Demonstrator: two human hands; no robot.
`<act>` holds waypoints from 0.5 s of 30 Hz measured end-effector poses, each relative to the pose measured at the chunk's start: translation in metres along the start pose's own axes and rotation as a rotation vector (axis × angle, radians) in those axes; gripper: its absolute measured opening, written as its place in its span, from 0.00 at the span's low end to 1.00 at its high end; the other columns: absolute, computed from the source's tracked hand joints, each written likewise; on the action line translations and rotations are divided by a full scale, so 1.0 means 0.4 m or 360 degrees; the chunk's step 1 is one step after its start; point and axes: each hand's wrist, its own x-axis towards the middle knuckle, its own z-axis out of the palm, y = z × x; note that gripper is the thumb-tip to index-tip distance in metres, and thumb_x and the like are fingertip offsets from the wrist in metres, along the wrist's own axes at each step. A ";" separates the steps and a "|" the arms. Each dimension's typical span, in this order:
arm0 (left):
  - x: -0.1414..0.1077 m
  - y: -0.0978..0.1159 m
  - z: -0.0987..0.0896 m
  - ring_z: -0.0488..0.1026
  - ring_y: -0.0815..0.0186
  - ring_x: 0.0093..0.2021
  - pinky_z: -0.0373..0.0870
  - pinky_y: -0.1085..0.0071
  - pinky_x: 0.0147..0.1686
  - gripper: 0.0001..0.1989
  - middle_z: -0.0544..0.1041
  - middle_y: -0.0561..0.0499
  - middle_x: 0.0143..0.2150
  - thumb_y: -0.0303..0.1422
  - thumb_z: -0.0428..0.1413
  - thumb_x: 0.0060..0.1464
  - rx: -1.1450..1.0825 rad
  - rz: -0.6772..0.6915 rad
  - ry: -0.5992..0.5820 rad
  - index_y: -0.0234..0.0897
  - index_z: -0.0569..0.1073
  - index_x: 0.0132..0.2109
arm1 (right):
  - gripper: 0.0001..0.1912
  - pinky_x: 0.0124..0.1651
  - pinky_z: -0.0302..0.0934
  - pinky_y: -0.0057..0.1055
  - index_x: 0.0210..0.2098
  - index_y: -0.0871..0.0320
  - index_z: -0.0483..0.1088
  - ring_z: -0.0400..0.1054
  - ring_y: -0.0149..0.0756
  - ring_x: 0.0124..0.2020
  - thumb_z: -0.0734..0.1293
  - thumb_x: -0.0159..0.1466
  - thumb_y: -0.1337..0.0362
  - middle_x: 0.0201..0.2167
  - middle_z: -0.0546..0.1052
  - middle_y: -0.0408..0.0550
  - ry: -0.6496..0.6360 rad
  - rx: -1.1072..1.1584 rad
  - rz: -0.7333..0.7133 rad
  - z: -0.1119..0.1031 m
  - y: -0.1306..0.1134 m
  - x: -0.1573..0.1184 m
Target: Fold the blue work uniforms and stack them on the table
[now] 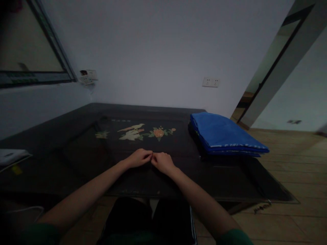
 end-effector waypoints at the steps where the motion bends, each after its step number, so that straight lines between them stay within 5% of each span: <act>1: 0.001 0.002 -0.001 0.65 0.70 0.24 0.55 0.75 0.27 0.10 0.69 0.55 0.23 0.29 0.48 0.57 -0.0012 0.0003 0.0001 0.37 0.68 0.28 | 0.13 0.34 0.54 0.26 0.38 0.55 0.74 0.74 0.36 0.38 0.58 0.66 0.62 0.37 0.80 0.48 0.0011 0.0031 -0.0012 0.002 0.007 0.001; 15: -0.005 0.008 -0.005 0.69 0.68 0.29 0.56 0.75 0.30 0.11 0.73 0.53 0.27 0.31 0.46 0.60 0.0096 0.0072 0.0036 0.38 0.70 0.32 | 0.13 0.31 0.48 0.26 0.36 0.56 0.76 0.72 0.34 0.34 0.59 0.64 0.62 0.34 0.80 0.48 0.0032 0.0153 -0.0091 0.003 0.022 0.006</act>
